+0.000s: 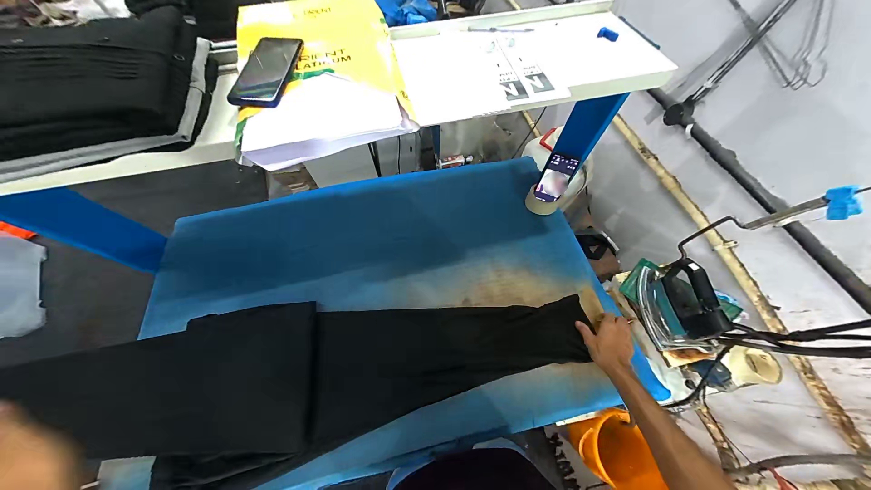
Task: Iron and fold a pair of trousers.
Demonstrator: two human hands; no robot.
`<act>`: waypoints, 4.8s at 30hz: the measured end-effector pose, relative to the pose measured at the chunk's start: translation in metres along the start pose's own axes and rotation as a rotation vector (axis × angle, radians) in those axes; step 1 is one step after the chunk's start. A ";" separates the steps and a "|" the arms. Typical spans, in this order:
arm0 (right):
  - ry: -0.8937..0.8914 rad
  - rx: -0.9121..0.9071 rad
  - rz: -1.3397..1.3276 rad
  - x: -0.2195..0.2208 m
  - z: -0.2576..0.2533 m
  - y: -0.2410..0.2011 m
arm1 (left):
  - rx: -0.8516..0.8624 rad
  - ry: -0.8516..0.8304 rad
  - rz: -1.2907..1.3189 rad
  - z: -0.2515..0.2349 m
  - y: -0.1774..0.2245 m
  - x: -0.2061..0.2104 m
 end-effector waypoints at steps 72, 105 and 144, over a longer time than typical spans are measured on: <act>-0.202 0.446 -0.717 -0.109 -0.127 0.046 | 1.000 -1.171 -0.257 0.102 -0.008 0.360; -0.739 -0.761 -0.150 -0.020 0.079 -0.144 | 0.962 -1.139 -0.348 -0.007 -0.081 0.336; -0.780 -1.266 -0.058 0.102 0.257 -0.601 | -0.667 -0.262 0.492 -0.004 -0.248 0.158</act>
Point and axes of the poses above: each hand's wrist, its own z-axis away from the middle knuckle, its own x-axis out of the palm, y = z × x, the point moved 1 cm from there along -z, towards the middle knuckle, and after that the axes turned 10 degrees about y, right-handed, at the moved point
